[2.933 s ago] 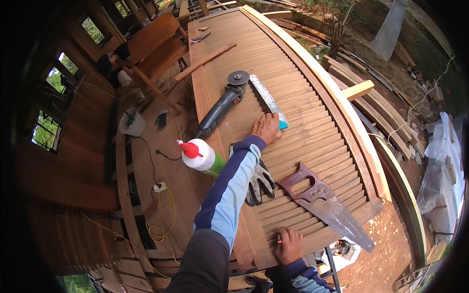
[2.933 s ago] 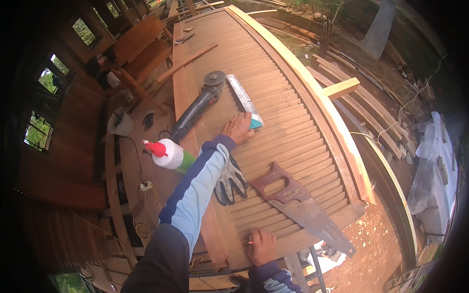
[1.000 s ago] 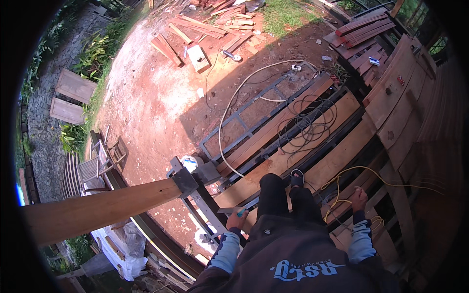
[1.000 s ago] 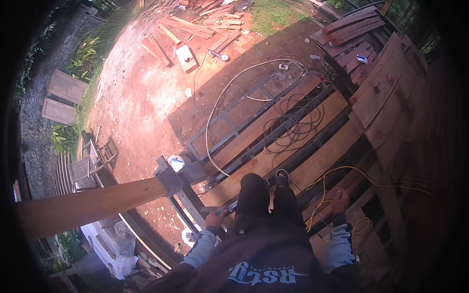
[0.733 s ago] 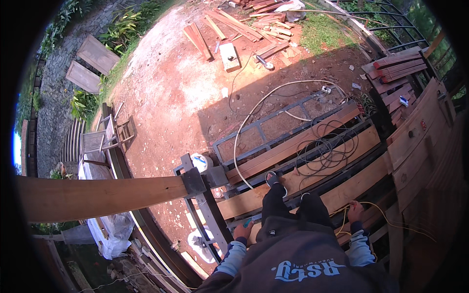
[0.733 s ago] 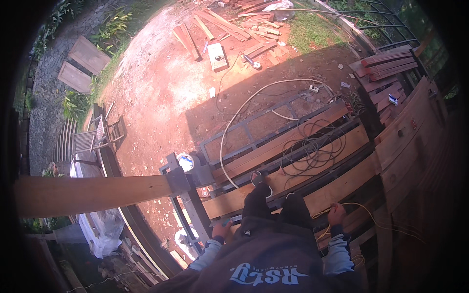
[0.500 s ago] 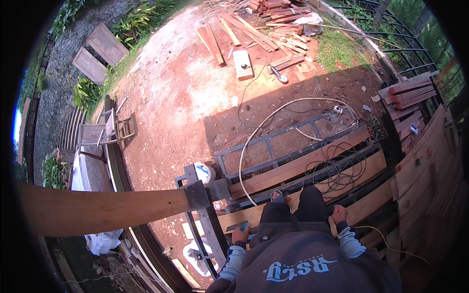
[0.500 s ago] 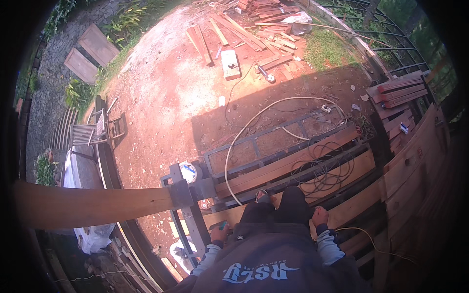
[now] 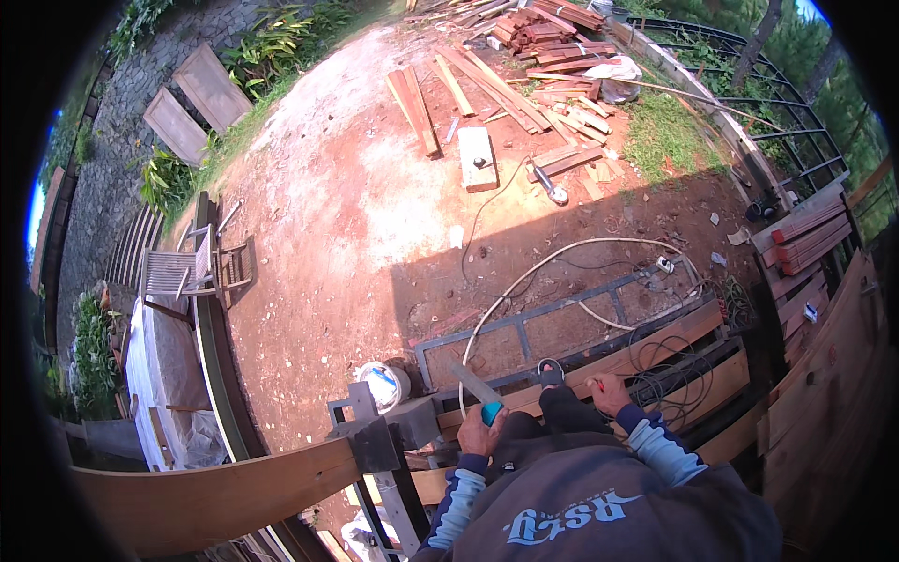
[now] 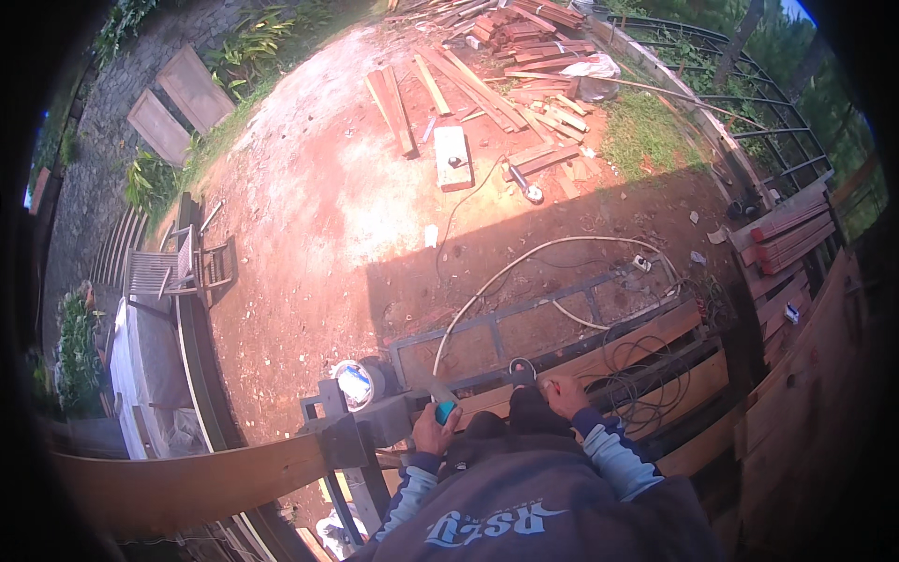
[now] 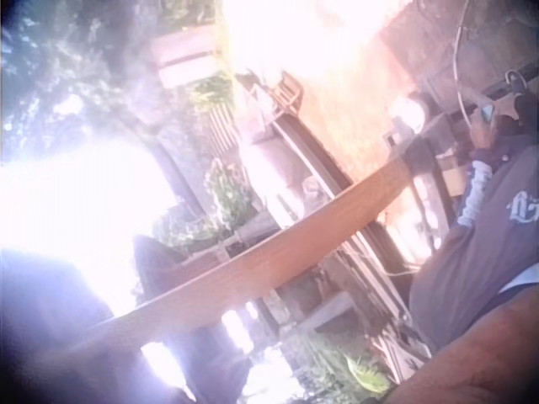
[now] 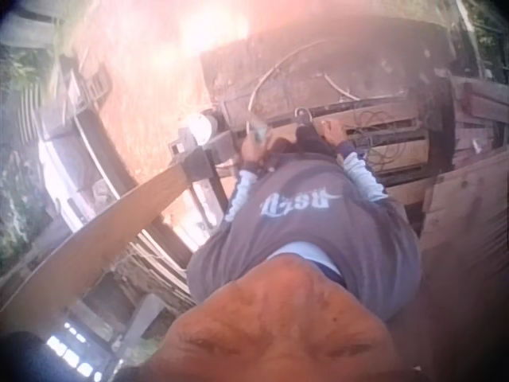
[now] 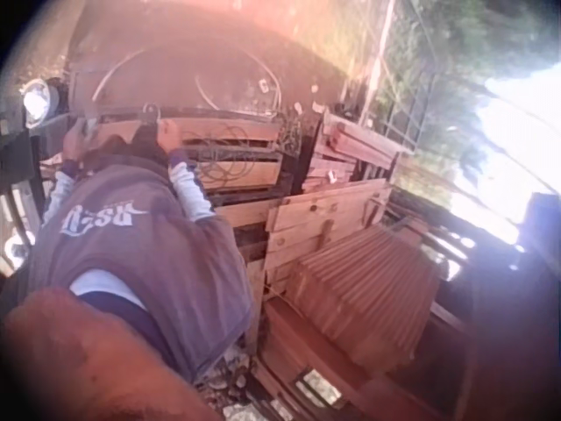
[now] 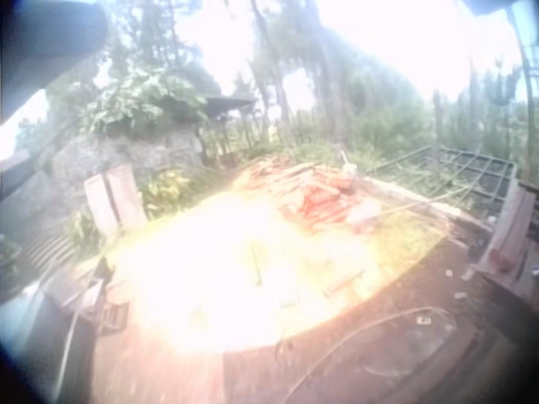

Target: The person measures a wooden plank with a ruler and pencil, then uses an angle grinder to cut the plank. The person moves around the outdoor work area to retrieve tools and position the wood.

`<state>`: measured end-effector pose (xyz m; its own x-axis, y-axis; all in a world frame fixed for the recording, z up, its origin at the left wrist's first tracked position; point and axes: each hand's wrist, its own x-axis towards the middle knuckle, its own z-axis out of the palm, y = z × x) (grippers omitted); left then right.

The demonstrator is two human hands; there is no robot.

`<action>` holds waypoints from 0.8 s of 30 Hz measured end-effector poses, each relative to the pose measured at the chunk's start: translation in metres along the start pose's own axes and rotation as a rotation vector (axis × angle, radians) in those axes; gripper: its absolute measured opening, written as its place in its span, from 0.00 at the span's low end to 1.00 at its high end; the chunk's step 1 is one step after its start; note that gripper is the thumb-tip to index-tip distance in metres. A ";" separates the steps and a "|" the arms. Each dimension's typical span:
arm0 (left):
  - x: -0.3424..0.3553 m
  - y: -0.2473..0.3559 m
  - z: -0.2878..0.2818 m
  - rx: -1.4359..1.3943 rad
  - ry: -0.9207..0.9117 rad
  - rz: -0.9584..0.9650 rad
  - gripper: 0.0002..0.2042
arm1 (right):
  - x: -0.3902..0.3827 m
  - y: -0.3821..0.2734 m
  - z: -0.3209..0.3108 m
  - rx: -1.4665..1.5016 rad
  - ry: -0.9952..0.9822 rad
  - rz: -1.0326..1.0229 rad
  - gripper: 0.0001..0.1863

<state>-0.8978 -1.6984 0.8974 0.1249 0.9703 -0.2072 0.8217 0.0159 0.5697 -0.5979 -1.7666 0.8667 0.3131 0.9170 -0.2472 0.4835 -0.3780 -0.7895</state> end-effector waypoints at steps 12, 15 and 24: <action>0.199 0.082 0.059 -0.167 -0.106 0.423 0.23 | 0.200 -0.078 0.036 0.663 -0.257 0.255 0.24; 0.256 0.065 0.075 -0.135 -0.169 0.438 0.24 | 0.262 -0.071 0.058 0.697 -0.341 0.249 0.22; 0.433 0.024 0.093 0.044 -0.157 0.552 0.25 | 0.436 -0.086 0.112 0.583 -0.486 0.141 0.16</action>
<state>-0.7721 -1.3008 0.7478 0.6199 0.7846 -0.0057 0.6333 -0.4960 0.5941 -0.5944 -1.3205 0.7641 -0.1192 0.8691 -0.4801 -0.0851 -0.4907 -0.8671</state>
